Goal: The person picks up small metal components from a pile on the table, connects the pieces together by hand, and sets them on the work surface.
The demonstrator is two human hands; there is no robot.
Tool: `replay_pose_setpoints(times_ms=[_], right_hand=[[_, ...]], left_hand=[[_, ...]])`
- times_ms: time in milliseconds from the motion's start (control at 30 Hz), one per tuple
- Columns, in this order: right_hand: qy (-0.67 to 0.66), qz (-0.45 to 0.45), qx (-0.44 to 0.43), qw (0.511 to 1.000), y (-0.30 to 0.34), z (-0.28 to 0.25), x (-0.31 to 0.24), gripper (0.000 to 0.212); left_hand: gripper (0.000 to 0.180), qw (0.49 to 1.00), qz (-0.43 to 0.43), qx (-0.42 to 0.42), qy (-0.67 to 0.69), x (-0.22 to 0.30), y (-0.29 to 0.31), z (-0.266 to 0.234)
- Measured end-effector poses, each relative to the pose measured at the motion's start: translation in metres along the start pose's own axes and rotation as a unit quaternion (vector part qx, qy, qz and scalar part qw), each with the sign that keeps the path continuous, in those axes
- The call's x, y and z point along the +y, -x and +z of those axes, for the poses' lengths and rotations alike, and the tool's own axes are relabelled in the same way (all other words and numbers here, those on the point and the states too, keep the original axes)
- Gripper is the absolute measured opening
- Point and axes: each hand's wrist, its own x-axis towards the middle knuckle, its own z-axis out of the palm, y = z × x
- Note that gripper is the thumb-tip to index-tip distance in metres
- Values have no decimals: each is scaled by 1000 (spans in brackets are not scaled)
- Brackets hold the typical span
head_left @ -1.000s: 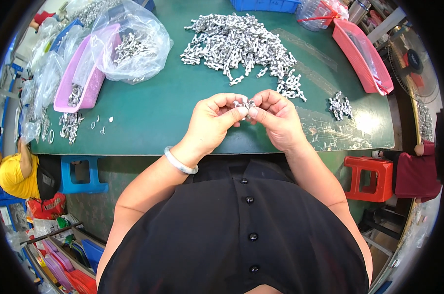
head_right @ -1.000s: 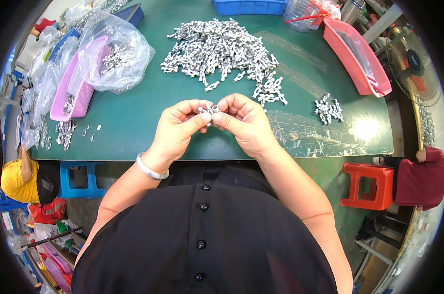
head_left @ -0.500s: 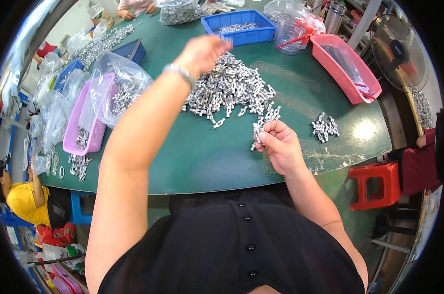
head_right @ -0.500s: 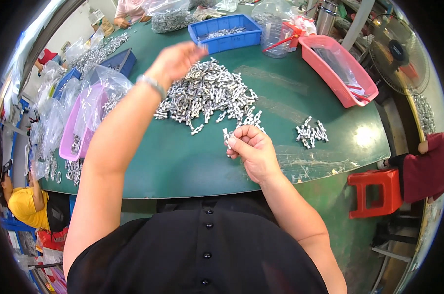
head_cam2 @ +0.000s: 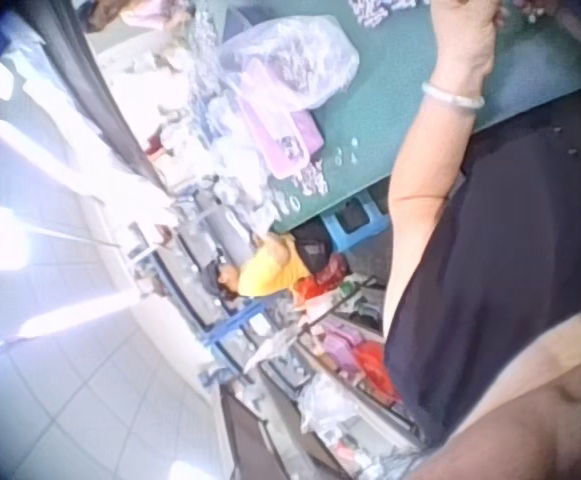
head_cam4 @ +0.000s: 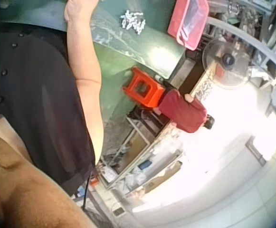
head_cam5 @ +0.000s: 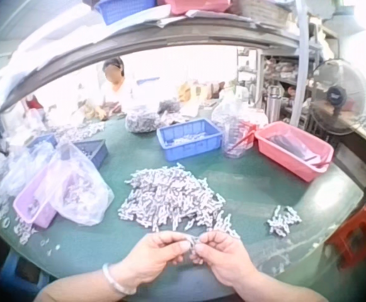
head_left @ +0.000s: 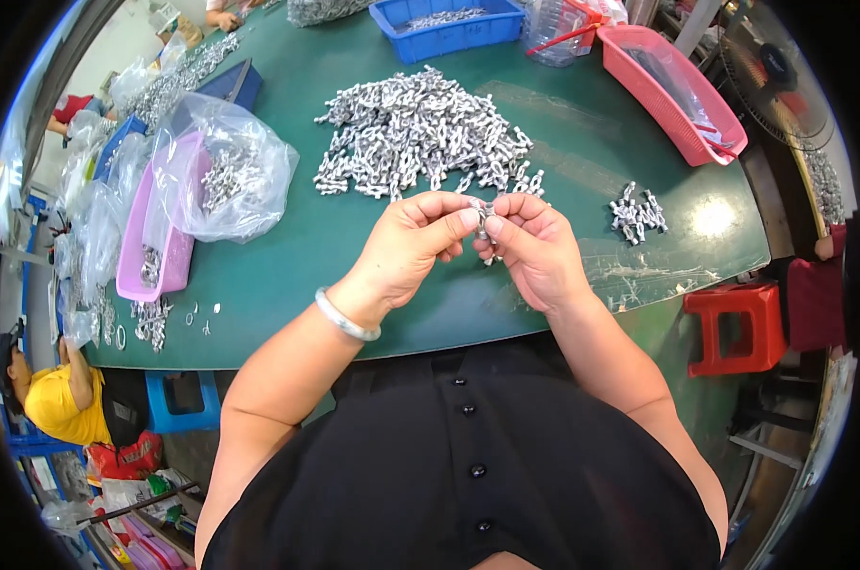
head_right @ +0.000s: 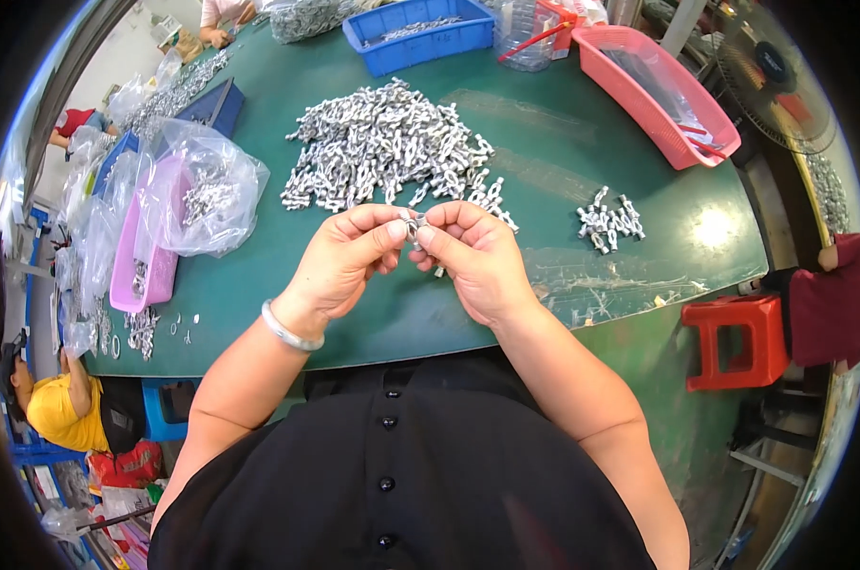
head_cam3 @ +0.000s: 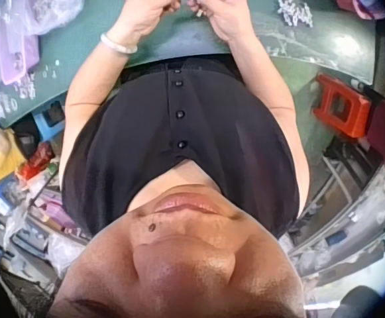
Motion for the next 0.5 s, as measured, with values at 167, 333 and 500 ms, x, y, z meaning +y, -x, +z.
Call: replay_pose_setpoints(times_ms=[167, 333, 500], right_hand=[[-8, 35, -22, 999, 5, 9, 6, 16], [-6, 49, -50, 997, 10, 11, 8, 20], [10, 61, -60, 996, 15, 16, 10, 21]], left_hand=[[16, 994, -22, 50, 97, -10, 12, -9], [16, 993, -14, 56, 104, -16, 21, -13], [17, 995, 21, 53, 76, -22, 31, -14]])
